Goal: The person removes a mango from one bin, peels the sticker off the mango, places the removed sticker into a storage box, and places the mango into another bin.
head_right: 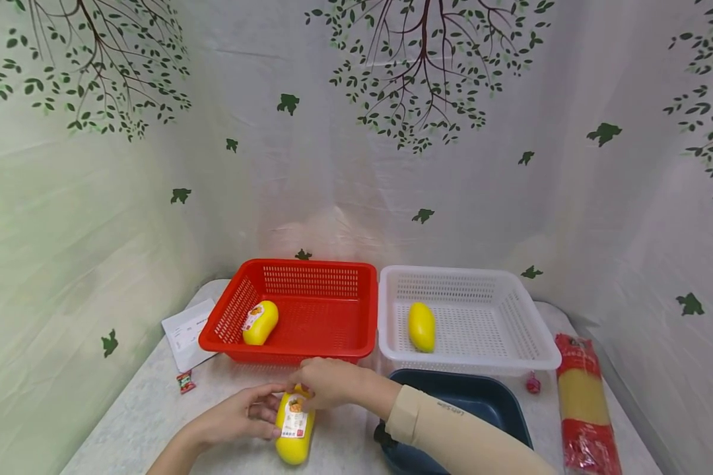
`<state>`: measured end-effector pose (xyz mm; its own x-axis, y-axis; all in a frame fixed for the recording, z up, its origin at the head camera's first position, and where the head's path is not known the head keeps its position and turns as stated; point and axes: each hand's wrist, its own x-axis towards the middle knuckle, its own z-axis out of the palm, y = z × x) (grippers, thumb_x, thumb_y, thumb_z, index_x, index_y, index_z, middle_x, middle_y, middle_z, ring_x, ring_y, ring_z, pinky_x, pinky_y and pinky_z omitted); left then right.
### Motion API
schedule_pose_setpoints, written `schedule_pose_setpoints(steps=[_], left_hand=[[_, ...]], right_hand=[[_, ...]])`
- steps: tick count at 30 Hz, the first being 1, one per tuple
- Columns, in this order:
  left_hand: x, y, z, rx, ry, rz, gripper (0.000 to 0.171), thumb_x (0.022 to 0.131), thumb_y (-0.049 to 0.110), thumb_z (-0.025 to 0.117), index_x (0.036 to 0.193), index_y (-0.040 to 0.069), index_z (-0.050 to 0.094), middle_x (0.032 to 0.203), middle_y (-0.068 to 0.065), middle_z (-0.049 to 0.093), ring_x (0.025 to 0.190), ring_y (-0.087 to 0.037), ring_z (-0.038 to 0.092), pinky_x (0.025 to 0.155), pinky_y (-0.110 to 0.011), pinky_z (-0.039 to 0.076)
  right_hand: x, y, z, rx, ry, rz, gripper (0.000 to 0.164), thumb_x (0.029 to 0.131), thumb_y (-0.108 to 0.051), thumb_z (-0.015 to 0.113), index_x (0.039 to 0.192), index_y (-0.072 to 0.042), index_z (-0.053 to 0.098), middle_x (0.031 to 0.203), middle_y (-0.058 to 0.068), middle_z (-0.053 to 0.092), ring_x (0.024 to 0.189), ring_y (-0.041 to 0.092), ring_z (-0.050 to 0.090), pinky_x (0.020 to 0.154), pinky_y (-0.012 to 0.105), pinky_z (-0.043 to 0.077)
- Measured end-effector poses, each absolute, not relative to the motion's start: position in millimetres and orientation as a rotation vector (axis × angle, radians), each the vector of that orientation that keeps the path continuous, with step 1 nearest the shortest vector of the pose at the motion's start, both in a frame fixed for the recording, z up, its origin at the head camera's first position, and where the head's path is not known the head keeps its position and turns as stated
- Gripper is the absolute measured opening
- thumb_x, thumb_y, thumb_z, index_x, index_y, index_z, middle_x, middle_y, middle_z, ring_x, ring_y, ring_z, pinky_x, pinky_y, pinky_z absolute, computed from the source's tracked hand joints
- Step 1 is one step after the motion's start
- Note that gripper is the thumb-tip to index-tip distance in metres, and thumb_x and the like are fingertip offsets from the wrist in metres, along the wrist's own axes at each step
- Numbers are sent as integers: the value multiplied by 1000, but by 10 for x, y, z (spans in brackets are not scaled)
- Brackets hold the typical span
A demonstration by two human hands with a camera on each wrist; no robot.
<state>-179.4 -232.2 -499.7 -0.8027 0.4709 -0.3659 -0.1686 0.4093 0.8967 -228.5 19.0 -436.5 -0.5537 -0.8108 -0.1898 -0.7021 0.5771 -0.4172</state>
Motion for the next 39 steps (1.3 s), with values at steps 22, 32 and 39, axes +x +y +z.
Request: schedule_pose_setpoints(steps=[22, 32, 39], left_hand=[[-1787, -2279, -5006, 246, 2107, 1419, 79, 90, 21, 88, 157, 9, 50, 121, -8, 69, 103, -22, 68, 100, -40, 64], [-1808, -2252, -5009, 253, 2112, 1411, 74, 92, 18, 86, 155, 6, 50, 120, -7, 69, 104, -21, 68, 97, -40, 64], [-1806, -2243, -5014, 264, 2107, 1419, 73, 92, 17, 86, 155, 7, 50, 121, -7, 69, 105, -21, 68, 98, -40, 64]], right_hand=[[-2271, 251, -4384, -1257, 2452, -456, 33, 93, -28, 85, 124, -28, 74, 104, -14, 74, 80, -3, 63, 76, 6, 54], [-2260, 285, -4378, -1335, 2468, -376, 38, 94, -29, 85, 130, -38, 75, 109, -14, 72, 82, -4, 63, 77, 7, 53], [-2263, 294, -4374, -1382, 2488, -324, 37, 93, -33, 85, 128, -38, 75, 110, -14, 72, 81, -5, 62, 77, 6, 53]])
